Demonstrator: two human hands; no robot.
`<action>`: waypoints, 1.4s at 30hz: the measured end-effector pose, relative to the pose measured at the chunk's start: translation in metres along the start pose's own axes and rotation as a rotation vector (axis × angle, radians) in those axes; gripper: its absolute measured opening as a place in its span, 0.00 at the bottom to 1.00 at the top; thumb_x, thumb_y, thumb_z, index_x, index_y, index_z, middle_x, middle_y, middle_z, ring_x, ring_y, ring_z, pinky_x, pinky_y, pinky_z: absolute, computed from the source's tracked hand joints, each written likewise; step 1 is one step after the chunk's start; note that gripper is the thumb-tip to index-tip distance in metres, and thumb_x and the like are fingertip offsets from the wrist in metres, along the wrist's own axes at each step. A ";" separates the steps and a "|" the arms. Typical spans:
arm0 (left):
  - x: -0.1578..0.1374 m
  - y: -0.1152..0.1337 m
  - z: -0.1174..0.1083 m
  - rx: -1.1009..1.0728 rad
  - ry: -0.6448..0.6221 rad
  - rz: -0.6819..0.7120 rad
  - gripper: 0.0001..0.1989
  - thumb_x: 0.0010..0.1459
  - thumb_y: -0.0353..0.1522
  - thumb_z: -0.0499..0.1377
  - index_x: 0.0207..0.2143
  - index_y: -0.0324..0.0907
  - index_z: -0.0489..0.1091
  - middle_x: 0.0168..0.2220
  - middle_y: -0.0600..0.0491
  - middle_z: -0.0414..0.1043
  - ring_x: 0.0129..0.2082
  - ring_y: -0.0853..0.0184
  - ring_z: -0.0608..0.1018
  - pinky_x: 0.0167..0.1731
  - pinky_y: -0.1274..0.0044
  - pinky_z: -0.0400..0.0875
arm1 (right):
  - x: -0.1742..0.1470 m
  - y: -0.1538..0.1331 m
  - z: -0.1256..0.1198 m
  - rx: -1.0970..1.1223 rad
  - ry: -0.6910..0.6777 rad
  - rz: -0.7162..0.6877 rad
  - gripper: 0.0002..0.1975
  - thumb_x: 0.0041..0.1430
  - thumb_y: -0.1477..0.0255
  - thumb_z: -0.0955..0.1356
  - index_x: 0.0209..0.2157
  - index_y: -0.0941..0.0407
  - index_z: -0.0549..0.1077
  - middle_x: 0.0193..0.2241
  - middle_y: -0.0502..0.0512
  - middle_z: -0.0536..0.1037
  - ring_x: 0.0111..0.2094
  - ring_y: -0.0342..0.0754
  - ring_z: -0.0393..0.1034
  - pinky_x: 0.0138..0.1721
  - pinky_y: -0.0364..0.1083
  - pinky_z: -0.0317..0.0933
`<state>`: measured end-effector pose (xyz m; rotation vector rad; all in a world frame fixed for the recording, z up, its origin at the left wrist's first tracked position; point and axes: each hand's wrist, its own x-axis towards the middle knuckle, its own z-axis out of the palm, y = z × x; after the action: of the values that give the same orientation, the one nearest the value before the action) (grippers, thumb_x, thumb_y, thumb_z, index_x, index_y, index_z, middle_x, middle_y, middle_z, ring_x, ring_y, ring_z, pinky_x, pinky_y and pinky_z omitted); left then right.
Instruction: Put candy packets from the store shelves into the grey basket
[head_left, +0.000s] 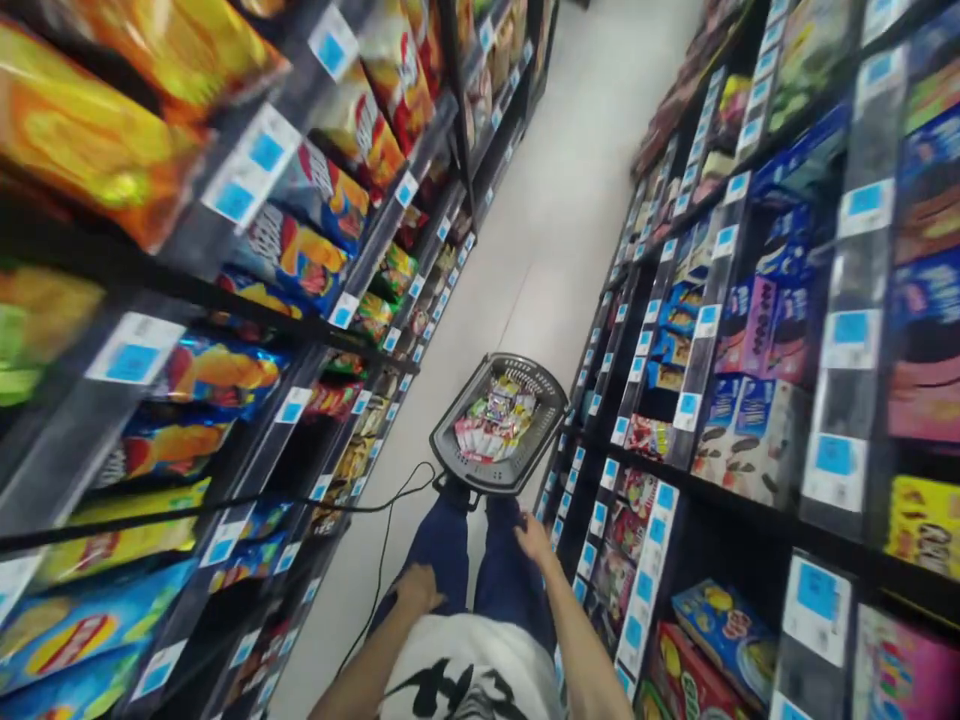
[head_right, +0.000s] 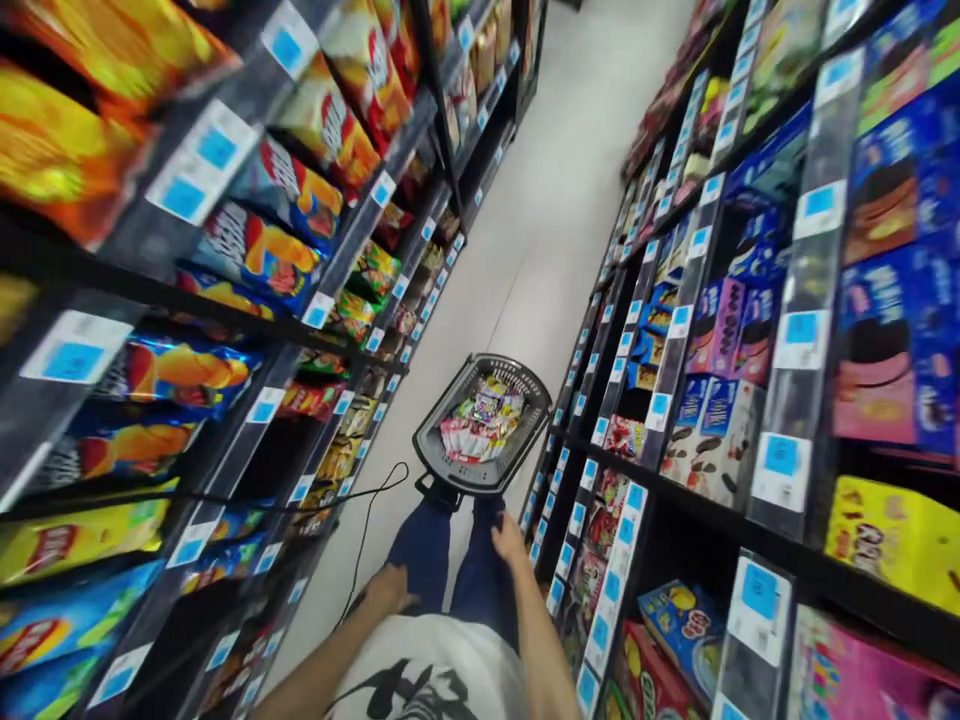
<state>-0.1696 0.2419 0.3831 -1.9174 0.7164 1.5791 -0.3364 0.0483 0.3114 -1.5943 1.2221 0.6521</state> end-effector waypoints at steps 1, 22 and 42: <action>0.010 -0.001 0.005 0.020 -0.034 -0.009 0.31 0.52 0.41 0.66 0.55 0.33 0.73 0.54 0.29 0.72 0.53 0.38 0.75 0.41 0.51 0.75 | 0.013 0.000 0.006 0.026 0.009 -0.008 0.21 0.57 0.77 0.65 0.53 0.58 0.72 0.48 0.62 0.79 0.53 0.55 0.74 0.57 0.51 0.64; 0.134 0.013 0.068 0.109 0.158 -0.242 0.49 0.46 0.40 0.68 0.65 0.24 0.56 0.45 0.31 0.69 0.40 0.52 0.77 0.37 0.65 0.70 | 0.305 -0.029 0.068 0.352 0.203 -0.077 0.21 0.50 0.74 0.70 0.48 0.53 0.77 0.54 0.55 0.75 0.57 0.52 0.67 0.63 0.53 0.55; 0.145 -0.012 0.003 0.178 0.292 -0.152 0.45 0.55 0.42 0.60 0.69 0.31 0.50 0.58 0.32 0.62 0.49 0.48 0.72 0.45 0.65 0.69 | 0.469 -0.026 0.118 0.682 0.391 0.102 0.11 0.49 0.77 0.68 0.34 0.60 0.82 0.36 0.57 0.81 0.40 0.51 0.72 0.52 0.50 0.63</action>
<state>-0.1389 0.2437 0.2412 -2.0362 0.7805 1.1189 -0.1322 -0.0293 -0.1207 -1.1032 1.6010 -0.0475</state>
